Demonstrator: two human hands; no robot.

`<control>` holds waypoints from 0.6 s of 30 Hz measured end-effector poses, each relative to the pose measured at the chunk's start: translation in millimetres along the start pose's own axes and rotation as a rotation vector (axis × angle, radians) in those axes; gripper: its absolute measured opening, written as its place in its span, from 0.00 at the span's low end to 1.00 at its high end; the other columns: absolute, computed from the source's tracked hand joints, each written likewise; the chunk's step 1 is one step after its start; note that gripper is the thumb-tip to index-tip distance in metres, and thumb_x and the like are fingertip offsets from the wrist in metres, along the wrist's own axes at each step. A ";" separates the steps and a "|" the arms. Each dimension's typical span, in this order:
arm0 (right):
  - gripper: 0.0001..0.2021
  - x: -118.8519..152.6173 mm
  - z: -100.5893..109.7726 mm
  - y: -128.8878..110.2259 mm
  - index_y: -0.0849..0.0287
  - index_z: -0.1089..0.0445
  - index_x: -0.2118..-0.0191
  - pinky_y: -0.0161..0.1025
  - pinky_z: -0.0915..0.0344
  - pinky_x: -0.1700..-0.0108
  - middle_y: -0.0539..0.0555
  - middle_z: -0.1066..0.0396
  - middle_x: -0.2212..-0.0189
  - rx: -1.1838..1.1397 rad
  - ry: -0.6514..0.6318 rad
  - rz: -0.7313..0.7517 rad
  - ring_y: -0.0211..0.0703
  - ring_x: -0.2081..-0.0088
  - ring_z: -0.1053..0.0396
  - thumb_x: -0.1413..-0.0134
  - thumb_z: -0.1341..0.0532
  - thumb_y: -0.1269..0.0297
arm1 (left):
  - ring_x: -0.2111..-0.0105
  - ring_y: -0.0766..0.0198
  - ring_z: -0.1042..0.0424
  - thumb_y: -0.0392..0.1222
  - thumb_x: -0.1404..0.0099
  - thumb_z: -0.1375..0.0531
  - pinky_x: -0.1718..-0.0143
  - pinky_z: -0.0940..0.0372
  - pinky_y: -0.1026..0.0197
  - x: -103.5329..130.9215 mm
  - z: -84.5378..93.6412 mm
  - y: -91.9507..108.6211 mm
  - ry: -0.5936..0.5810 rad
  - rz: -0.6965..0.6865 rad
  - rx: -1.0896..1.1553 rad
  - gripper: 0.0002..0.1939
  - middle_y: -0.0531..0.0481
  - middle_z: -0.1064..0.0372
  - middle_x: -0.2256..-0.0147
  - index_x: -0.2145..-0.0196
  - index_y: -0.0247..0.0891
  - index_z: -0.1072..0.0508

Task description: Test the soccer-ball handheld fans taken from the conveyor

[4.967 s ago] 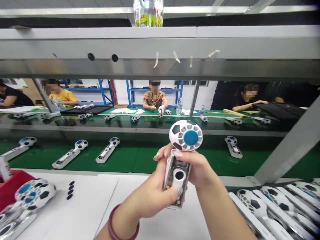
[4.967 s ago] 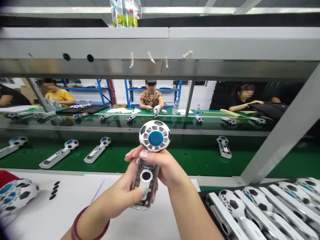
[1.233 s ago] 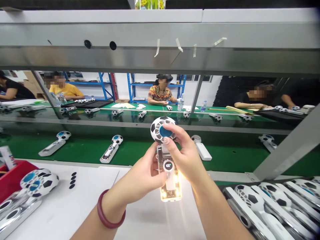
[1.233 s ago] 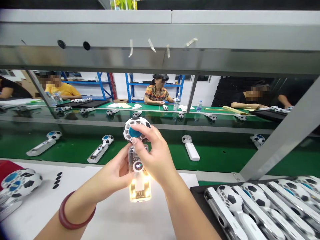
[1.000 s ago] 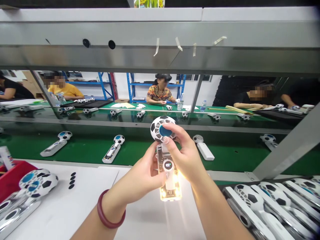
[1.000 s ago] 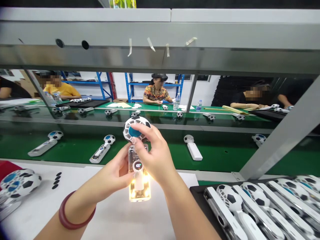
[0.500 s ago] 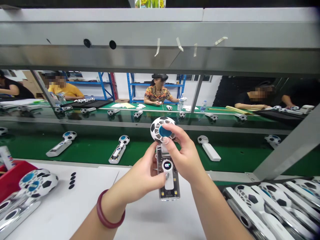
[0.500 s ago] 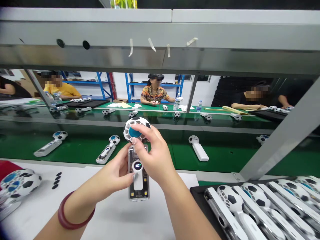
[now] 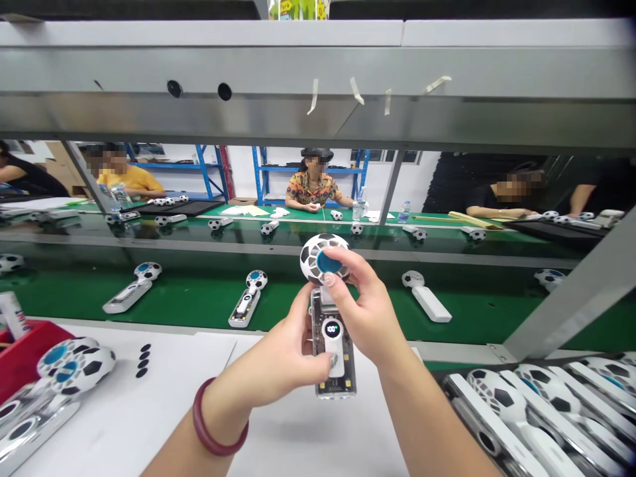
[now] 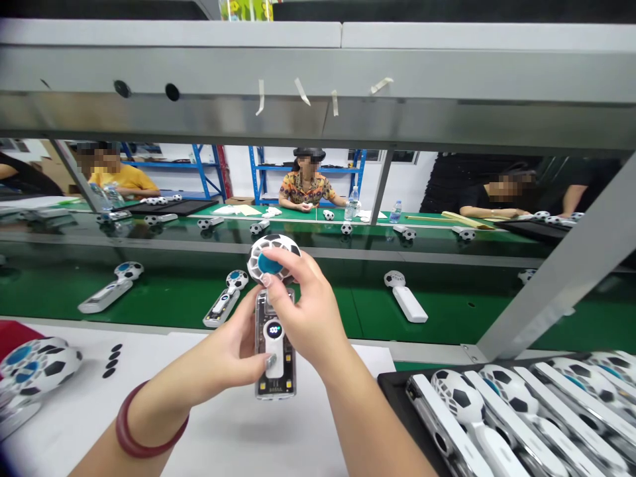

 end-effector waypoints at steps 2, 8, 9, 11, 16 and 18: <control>0.13 0.0 0.2 0.3 0.46 0.35 0.52 0.38 0.35 0.55 0.49 0.34 0.53 -0.001 -0.005 -0.002 0.41 0.54 0.34 0.43 0.45 0.64 | 0.55 0.57 0.33 0.35 0.43 0.42 0.52 0.38 0.54 -1.0 -0.2 -1.7 -0.001 -0.021 0.007 0.46 0.46 0.35 0.57 0.37 0.46 0.67; 0.13 0.4 0.3 0.3 0.45 0.35 0.53 0.38 0.35 0.54 0.49 0.34 0.53 -0.005 0.003 0.000 0.40 0.56 0.33 0.43 0.44 0.63 | 0.53 0.56 0.35 0.35 0.44 0.41 0.50 0.39 0.54 -4.3 0.6 -10.8 0.042 -0.063 0.008 0.45 0.46 0.35 0.56 0.37 0.45 0.64; 0.13 0.5 0.1 0.5 0.45 0.35 0.52 0.38 0.35 0.54 0.49 0.34 0.53 -0.004 0.004 -0.005 0.40 0.57 0.33 0.43 0.44 0.63 | 0.54 0.57 0.34 0.35 0.44 0.41 0.50 0.39 0.54 -4.4 0.7 -11.2 0.041 -0.062 0.005 0.45 0.46 0.35 0.56 0.37 0.45 0.64; 0.13 0.8 -0.4 1.1 0.44 0.35 0.52 0.38 0.36 0.54 0.48 0.35 0.53 -0.005 0.008 -0.008 0.39 0.57 0.33 0.43 0.44 0.64 | 0.55 0.57 0.34 0.35 0.44 0.40 0.51 0.39 0.54 -4.2 0.8 -11.2 0.039 -0.064 0.005 0.45 0.46 0.35 0.57 0.37 0.45 0.63; 0.16 1.7 -2.9 1.2 0.43 0.38 0.48 0.42 0.36 0.51 0.49 0.37 0.49 -0.014 0.004 -0.030 0.42 0.54 0.34 0.43 0.45 0.62 | 0.59 0.59 0.32 0.34 0.44 0.41 0.54 0.38 0.56 -2.8 0.3 -10.0 0.043 -0.071 -0.016 0.44 0.47 0.34 0.58 0.37 0.45 0.63; 0.24 2.1 -3.2 0.3 0.41 0.46 0.43 0.45 0.36 0.49 0.50 0.41 0.45 -0.027 0.037 -0.089 0.45 0.51 0.35 0.45 0.43 0.61 | 0.60 0.60 0.32 0.33 0.45 0.41 0.56 0.37 0.57 -2.4 -1.2 -9.5 0.042 -0.077 -0.055 0.44 0.47 0.34 0.59 0.37 0.45 0.62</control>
Point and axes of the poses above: each hand's wrist, its own x-axis away from the middle knuckle, its own z-axis out of the back of the hand, y = z × x, the point moved 1 cm from there along -x, towards the middle knuckle
